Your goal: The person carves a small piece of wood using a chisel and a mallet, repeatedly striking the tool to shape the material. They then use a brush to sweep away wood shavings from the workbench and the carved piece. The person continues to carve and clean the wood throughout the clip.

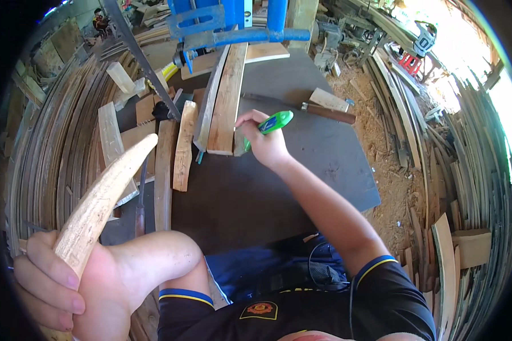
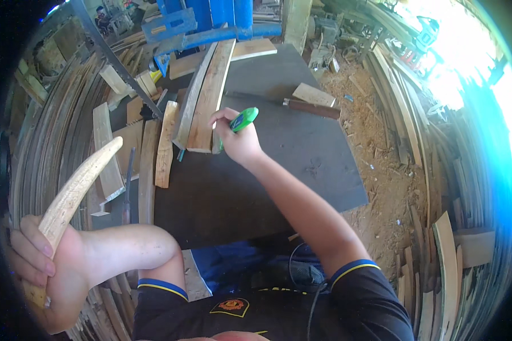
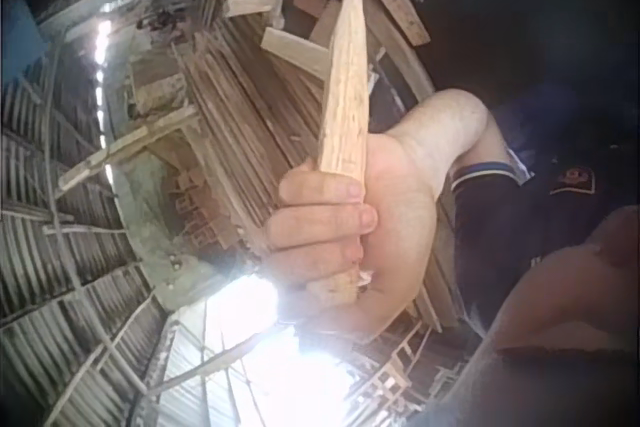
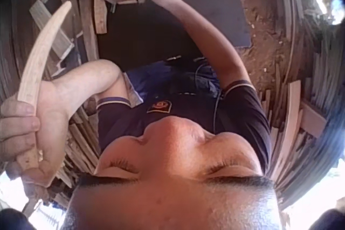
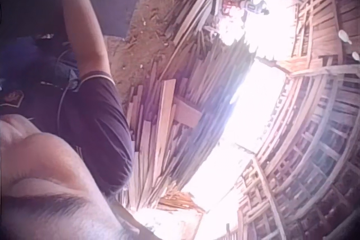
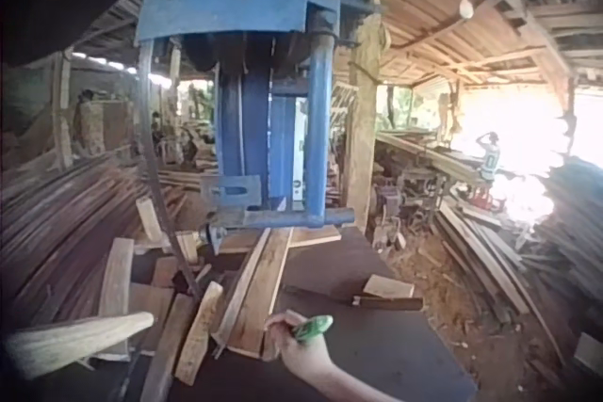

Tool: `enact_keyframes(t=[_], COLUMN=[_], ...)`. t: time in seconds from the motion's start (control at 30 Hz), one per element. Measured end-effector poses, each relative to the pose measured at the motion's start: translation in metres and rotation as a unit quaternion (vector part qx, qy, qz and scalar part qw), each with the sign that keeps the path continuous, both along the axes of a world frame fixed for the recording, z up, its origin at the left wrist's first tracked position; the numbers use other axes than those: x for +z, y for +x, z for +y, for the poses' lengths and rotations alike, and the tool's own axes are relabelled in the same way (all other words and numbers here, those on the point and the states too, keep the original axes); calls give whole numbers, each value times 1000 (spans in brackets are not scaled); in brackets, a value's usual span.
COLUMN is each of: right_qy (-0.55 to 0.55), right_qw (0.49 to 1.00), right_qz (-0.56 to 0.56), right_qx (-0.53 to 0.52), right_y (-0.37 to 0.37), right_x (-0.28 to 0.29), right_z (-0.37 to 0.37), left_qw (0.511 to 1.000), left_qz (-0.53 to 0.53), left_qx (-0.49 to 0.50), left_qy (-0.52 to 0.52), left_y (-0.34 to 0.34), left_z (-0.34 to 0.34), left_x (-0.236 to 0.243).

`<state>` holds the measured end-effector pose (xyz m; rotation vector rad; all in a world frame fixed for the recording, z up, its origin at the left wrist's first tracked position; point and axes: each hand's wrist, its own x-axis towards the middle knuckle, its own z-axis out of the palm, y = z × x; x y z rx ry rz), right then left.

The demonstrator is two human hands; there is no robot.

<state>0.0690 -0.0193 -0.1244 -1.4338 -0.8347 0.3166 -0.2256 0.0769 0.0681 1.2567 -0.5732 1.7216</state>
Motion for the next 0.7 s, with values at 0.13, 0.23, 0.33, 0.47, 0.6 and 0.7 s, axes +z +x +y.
enact_keyframes(t=[0.13,0.23,0.33,0.47,0.6,0.7], right_qy=[10,-17,-39,-66,-93,-21], right_qw=[987,964,938,891,849,897], right_qz=[-131,-176,-179,-159,-201,-64], right_qx=[-94,-198,-293,-420,-479,-436], right_y=[18,67,102,144,130,106], right_x=[-8,-13,-3,-13,-4,0], right_z=[-24,-78,-143,-250,-232,-203], left_qw=[997,992,975,981,984,994], left_qz=[5,-62,-191,-136,-100,-65], left_qx=[-75,-112,-66,-34,-112,-30], left_qy=[21,4,-97,-136,-94,-84], left_y=[-1,1,-8,13,-1,1], left_z=[-1,1,7,-15,-7,-19], left_x=[-2,-10,-24,-6,-13,0])
